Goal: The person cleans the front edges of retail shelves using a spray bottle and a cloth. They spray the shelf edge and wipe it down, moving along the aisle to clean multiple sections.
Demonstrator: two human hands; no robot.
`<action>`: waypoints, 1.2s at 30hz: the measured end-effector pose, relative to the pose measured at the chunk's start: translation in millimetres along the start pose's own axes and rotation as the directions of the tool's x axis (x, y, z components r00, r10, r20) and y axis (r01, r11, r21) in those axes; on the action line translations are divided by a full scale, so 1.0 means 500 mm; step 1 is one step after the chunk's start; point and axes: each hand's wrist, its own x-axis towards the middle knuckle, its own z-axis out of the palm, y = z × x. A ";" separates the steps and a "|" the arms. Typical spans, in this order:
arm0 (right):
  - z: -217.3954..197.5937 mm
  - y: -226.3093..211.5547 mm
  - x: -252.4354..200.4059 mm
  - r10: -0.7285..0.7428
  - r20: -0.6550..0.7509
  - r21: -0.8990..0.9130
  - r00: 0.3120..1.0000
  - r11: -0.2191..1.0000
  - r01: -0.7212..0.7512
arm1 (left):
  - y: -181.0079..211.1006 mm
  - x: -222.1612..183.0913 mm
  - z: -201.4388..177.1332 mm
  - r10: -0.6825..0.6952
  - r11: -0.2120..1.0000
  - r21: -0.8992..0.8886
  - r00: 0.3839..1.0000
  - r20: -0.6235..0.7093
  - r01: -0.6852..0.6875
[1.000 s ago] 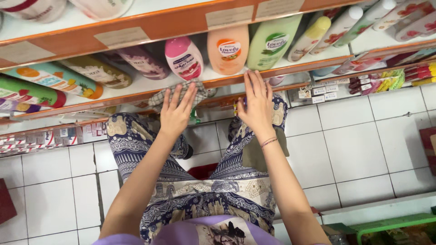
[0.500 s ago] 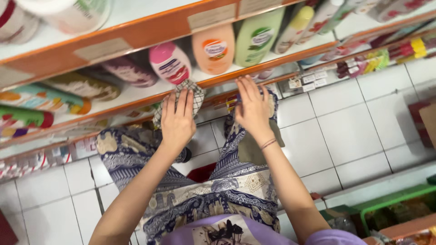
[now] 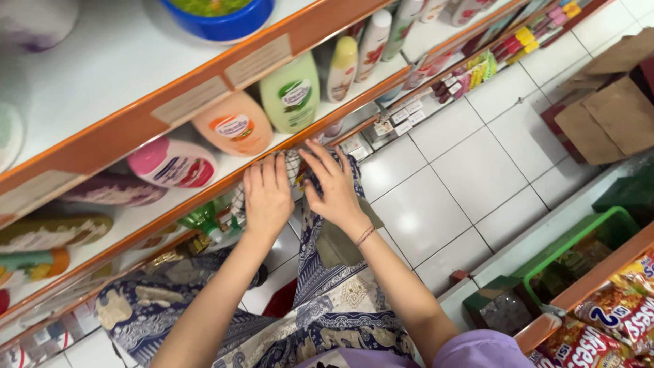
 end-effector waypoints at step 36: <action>-0.135 0.186 -0.110 0.399 -0.404 -0.066 0.823 0.885 -0.462 | 0.325 0.327 0.208 0.238 0.928 0.281 0.969 0.061 -0.246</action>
